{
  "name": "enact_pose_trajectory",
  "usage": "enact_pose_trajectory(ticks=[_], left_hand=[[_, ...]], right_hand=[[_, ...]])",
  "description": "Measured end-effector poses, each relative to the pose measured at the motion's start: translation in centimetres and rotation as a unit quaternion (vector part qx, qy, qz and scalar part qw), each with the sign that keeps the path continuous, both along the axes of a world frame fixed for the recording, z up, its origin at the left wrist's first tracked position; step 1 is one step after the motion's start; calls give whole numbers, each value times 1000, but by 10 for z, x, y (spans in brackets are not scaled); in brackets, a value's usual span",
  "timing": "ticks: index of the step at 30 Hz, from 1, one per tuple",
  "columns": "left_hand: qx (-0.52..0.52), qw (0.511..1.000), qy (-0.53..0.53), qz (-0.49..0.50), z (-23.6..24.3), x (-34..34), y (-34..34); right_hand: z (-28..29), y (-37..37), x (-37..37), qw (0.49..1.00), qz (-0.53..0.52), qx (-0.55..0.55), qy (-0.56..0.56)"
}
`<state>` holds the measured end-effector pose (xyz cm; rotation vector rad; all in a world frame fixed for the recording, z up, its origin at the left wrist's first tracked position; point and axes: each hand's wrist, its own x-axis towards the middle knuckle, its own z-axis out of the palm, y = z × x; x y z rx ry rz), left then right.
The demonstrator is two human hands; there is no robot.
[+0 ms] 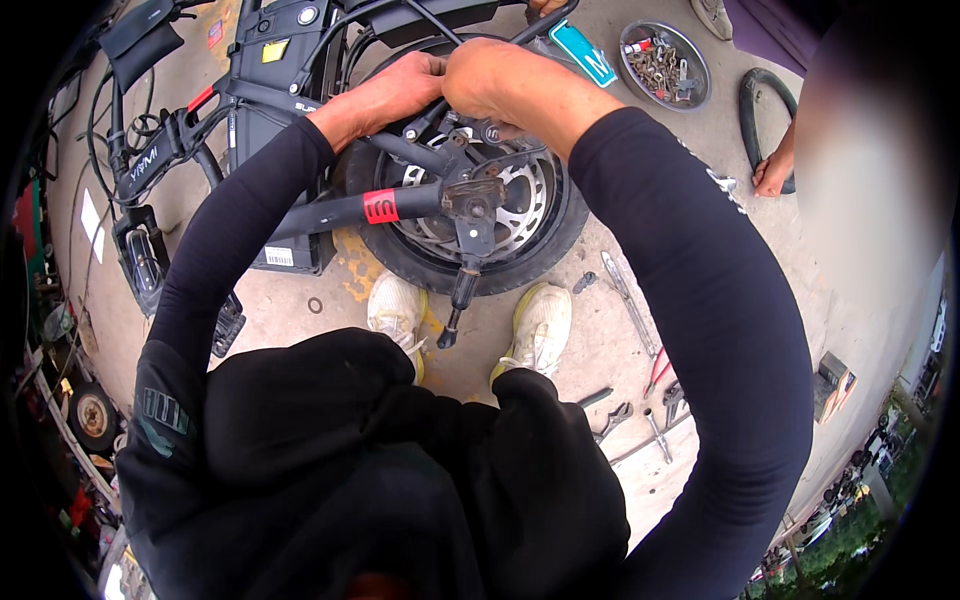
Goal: The person uses an Allen key to tighten bolts on the rear brake caliper of an electric bicycle. They work alongside another person who assists by holding the brake cable and stabilizing the wheel.
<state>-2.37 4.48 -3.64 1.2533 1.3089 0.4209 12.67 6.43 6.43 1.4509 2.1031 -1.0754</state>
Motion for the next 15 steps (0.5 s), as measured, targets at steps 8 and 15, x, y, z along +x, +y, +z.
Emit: enact_pose_trajectory(ticks=[8, 15], left_hand=[[8, 999, 37, -21, -3, -7, 4], [25, 998, 51, -11, 7, -3, -1]], right_hand=[[-12, -20, 4, 992, -23, 119, -42], [-76, -38, 68, 959, 16, 250, 133]])
